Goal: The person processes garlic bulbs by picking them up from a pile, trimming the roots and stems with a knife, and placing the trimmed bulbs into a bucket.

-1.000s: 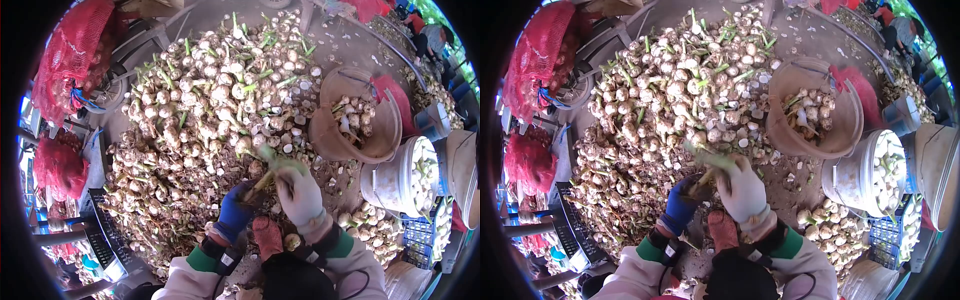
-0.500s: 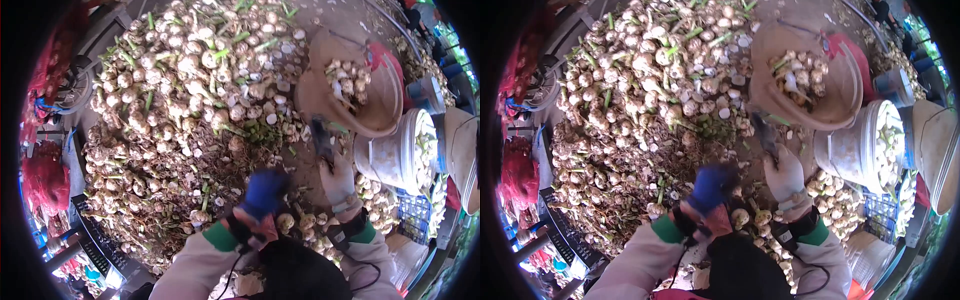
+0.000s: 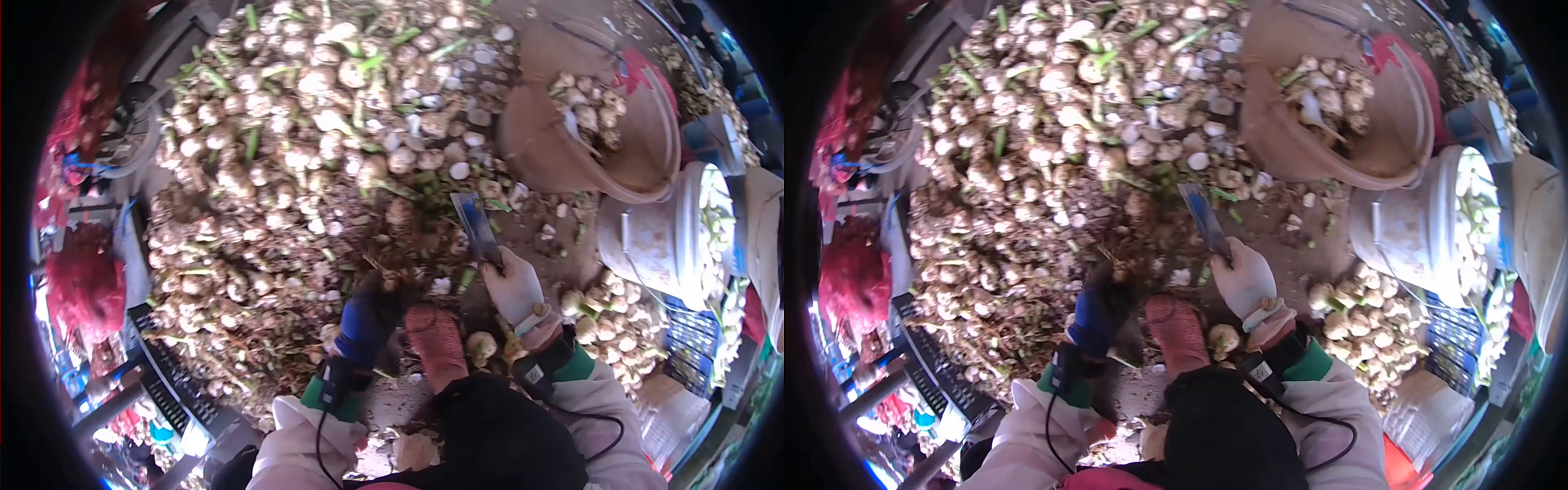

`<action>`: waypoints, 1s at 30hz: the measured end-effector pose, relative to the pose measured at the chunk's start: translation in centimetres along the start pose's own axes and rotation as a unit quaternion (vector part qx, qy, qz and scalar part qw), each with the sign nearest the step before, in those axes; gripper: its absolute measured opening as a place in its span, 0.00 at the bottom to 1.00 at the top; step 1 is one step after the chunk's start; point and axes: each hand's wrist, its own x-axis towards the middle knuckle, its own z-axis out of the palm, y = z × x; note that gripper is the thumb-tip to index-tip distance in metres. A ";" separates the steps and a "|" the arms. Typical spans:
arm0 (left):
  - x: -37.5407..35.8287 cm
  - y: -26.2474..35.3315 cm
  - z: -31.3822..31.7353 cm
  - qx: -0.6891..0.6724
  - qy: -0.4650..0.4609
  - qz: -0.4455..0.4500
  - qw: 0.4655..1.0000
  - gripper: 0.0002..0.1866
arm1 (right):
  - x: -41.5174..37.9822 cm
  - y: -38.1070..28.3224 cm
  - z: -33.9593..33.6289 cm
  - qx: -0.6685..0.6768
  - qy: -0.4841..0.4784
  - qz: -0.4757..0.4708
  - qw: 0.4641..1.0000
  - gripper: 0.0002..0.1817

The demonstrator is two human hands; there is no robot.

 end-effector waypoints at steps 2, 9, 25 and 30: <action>-1.5 1.0 0.7 0.002 0.042 0.006 0.999 0.20 | 0.1 -0.9 2.0 -0.008 -0.025 -0.009 1.000 0.11; -2.4 0.6 -0.3 -0.075 0.063 -0.004 0.995 0.17 | -0.3 0.9 3.4 0.063 -0.035 0.021 0.997 0.15; -3.0 8.8 5.4 0.965 0.168 0.025 0.201 0.25 | -2.0 4.9 2.5 0.166 -0.005 0.184 0.969 0.13; -9.7 4.7 -9.0 0.960 0.084 0.173 0.205 0.27 | -0.7 2.9 3.0 -0.027 -0.044 0.031 0.998 0.16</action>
